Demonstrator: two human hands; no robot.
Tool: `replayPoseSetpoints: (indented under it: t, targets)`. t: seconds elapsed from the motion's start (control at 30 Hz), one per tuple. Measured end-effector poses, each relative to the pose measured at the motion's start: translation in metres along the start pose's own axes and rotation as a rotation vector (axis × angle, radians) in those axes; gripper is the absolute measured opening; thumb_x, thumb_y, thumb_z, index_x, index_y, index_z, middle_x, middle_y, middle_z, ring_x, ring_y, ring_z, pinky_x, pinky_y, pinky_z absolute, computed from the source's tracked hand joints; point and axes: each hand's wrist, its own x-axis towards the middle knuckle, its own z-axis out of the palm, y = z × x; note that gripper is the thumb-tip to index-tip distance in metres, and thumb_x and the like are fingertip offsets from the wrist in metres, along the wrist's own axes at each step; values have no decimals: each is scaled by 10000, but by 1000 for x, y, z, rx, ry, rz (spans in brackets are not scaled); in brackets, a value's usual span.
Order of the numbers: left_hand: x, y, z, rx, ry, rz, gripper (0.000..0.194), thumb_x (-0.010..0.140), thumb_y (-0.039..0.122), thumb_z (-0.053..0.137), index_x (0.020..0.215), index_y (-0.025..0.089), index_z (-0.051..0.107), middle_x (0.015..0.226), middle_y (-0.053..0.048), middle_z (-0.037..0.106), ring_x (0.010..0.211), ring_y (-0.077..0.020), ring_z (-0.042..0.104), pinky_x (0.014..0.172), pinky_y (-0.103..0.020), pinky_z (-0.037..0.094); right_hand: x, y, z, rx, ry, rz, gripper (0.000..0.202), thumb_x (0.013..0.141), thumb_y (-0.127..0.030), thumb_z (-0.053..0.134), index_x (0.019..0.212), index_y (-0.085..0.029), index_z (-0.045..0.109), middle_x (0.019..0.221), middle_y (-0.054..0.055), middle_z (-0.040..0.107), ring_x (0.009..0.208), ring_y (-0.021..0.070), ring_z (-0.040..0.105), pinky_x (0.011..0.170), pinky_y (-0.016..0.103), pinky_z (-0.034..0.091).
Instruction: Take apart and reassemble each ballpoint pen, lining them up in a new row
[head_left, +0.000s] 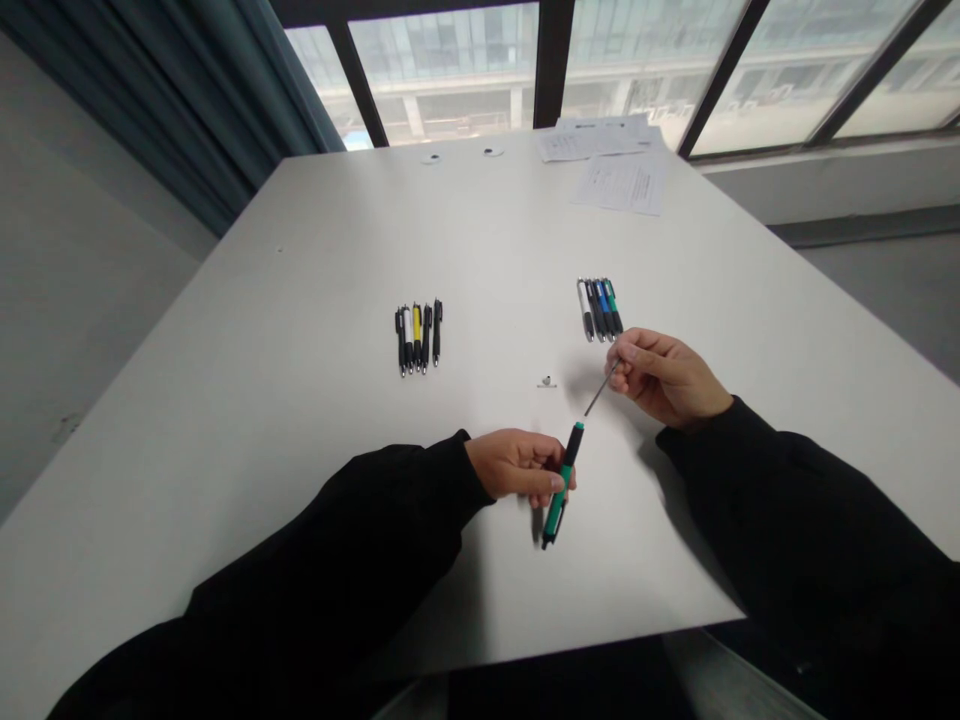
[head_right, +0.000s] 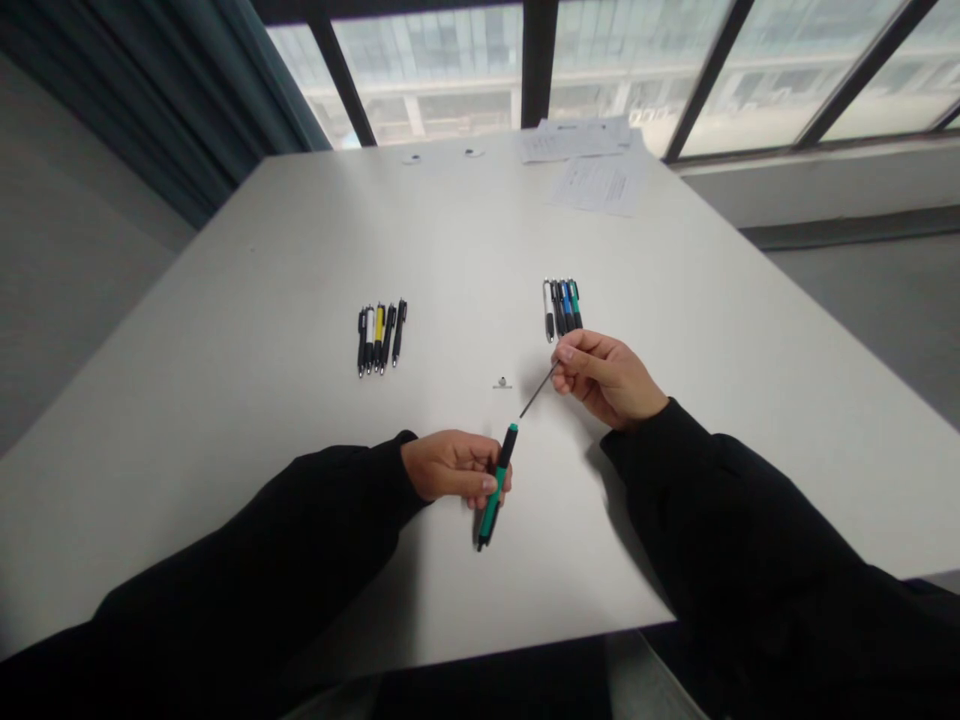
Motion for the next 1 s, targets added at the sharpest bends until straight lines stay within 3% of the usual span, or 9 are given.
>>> replayPoseSetpoints:
  t: [0.23,0.5,0.8,1.0]
  targets:
    - [1,4,1,37,42,-7,455,720,515,746,887,106,639,651,-6,602,543,-76,558,536,-195,476,0,3,1,-12,-43,23,205,711,-294,807,728,-163,649,678,9,633,556,92,574,532,219,467]
    - [2,4,4,-32,116,29,443,714,493,761,879,105,624,755,-39,638,566,-73,567,523,-190,469,-5,14,18,-87,-193,185,170,672,-259,816,665,-140,695,584,13,627,490,91,529,479,221,420]
    - [4,5,6,0,195,34,456,678,495,779,825,114,577,653,6,584,509,-64,531,484,-184,448,-6,13,24,-55,-174,229,208,684,-236,795,583,-136,643,539,-1,570,468,78,469,450,218,342]
    - [6,5,8,17,253,50,471,676,530,762,797,127,549,576,38,527,460,-60,501,448,-180,436,-8,13,28,-20,-93,247,230,688,-265,799,607,-142,622,546,-5,552,464,76,444,441,221,312]
